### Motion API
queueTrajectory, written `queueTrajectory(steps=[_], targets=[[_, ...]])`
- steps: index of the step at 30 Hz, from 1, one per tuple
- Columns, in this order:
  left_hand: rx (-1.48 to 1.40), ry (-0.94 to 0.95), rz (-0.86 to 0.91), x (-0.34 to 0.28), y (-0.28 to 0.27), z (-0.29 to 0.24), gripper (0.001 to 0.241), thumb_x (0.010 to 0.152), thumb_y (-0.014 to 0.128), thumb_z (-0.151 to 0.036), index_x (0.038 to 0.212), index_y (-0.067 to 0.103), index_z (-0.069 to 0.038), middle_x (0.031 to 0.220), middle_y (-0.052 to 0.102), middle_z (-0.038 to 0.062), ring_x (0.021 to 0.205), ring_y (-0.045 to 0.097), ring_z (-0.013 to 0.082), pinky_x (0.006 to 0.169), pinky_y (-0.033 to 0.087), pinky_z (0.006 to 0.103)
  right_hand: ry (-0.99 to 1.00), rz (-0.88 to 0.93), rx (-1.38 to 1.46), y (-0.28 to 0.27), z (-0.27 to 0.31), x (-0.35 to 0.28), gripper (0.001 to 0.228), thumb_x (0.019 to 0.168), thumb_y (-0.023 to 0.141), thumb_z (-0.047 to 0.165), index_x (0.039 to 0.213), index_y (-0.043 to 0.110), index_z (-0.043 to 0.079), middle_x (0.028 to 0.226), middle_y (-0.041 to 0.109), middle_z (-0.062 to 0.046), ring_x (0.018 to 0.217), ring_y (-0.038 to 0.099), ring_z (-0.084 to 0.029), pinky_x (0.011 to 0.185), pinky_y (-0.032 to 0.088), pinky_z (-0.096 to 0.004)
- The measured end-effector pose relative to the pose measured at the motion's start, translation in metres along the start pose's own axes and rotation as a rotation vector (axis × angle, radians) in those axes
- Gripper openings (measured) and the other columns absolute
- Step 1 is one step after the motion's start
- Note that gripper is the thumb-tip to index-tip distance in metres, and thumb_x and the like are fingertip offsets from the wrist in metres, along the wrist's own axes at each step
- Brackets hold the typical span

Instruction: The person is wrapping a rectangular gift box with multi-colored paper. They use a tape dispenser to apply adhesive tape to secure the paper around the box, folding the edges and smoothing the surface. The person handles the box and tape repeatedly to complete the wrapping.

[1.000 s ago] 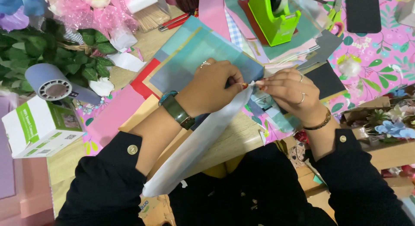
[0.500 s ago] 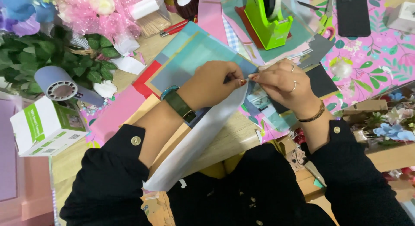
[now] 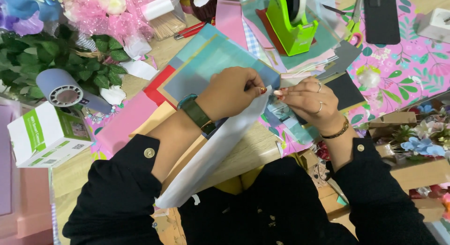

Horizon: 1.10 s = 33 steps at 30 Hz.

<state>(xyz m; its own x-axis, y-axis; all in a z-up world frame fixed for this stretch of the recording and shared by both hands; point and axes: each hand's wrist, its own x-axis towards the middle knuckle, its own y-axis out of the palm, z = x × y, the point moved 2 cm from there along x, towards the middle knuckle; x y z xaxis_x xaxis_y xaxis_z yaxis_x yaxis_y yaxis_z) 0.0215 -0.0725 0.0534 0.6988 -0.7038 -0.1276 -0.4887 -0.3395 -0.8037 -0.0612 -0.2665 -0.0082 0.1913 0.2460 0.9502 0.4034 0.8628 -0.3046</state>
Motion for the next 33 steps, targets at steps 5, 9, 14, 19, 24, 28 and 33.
queueTrajectory(steps=[5,9,14,19,24,28,33], targets=[[0.065,0.015,-0.045,-0.002,0.011,-0.001,0.011,0.096,0.063,-0.024,0.096,0.073,-0.02,0.081,0.071,-0.001,0.092,0.067,0.0292,0.092,0.04,0.0499,0.071,-0.063,0.004,0.004,0.009,-0.018,0.003,0.09,0.077,-0.008,0.089,0.077,-0.006,0.083,0.077,-0.021,0.067,0.07,-0.034,0.064,0.054,-0.041],[0.126,0.003,-0.137,-0.007,0.012,0.008,0.008,0.096,0.064,-0.025,0.095,0.071,-0.021,0.08,0.07,-0.002,0.091,0.066,0.0279,0.092,0.042,0.0505,0.282,-0.171,0.036,-0.001,0.014,-0.061,0.01,0.085,0.081,-0.014,0.089,0.076,-0.006,0.082,0.076,-0.021,0.066,0.07,-0.034,0.063,0.055,-0.041],[0.165,0.01,-0.156,-0.018,0.021,0.008,0.008,0.097,0.064,-0.023,0.094,0.071,-0.02,0.079,0.068,-0.002,0.089,0.066,0.0266,0.093,0.045,0.0502,0.572,-0.285,0.135,-0.023,0.018,-0.096,0.035,0.087,0.082,-0.013,0.115,0.062,-0.013,0.092,0.075,-0.026,0.084,0.076,-0.033,0.081,0.057,-0.041],[1.037,0.398,-0.964,-0.022,0.023,-0.037,0.02,0.085,0.06,-0.005,0.072,0.057,-0.02,0.068,0.042,-0.007,0.055,0.05,0.0162,0.061,0.038,0.0329,0.773,-0.393,0.141,-0.051,0.022,-0.085,0.038,0.09,0.082,-0.008,0.12,0.059,-0.005,0.103,0.073,-0.018,0.09,0.07,-0.016,0.079,0.054,-0.024],[0.906,0.46,-1.003,0.004,0.07,-0.134,0.022,0.086,0.062,-0.001,0.071,0.058,-0.018,0.071,0.048,0.002,0.061,0.047,0.022,0.067,0.039,0.0392,0.718,-0.409,0.089,-0.096,0.026,-0.075,0.03,0.105,0.068,-0.01,0.128,0.053,0.002,0.112,0.062,-0.013,0.104,0.067,-0.019,0.094,0.058,-0.027],[0.753,0.241,-0.189,0.083,0.156,-0.177,0.03,0.093,0.051,-0.017,0.098,0.075,-0.034,0.105,0.072,-0.004,0.102,0.069,0.0225,0.097,0.039,0.0498,0.823,-0.513,-0.04,-0.143,0.02,-0.08,0.033,0.107,0.058,-0.018,0.128,0.053,0.007,0.107,0.064,-0.013,0.105,0.066,-0.02,0.1,0.057,-0.031],[0.547,0.116,-0.121,0.161,0.221,-0.16,0.022,0.097,0.051,-0.019,0.109,0.067,-0.025,0.114,0.067,0.0,0.099,0.069,0.0237,0.093,0.047,0.0453,1.02,-0.52,0.005,-0.181,-0.004,-0.109,0.034,0.107,0.064,-0.011,0.13,0.05,0.011,0.102,0.069,-0.009,0.101,0.069,-0.016,0.111,0.06,-0.038]])
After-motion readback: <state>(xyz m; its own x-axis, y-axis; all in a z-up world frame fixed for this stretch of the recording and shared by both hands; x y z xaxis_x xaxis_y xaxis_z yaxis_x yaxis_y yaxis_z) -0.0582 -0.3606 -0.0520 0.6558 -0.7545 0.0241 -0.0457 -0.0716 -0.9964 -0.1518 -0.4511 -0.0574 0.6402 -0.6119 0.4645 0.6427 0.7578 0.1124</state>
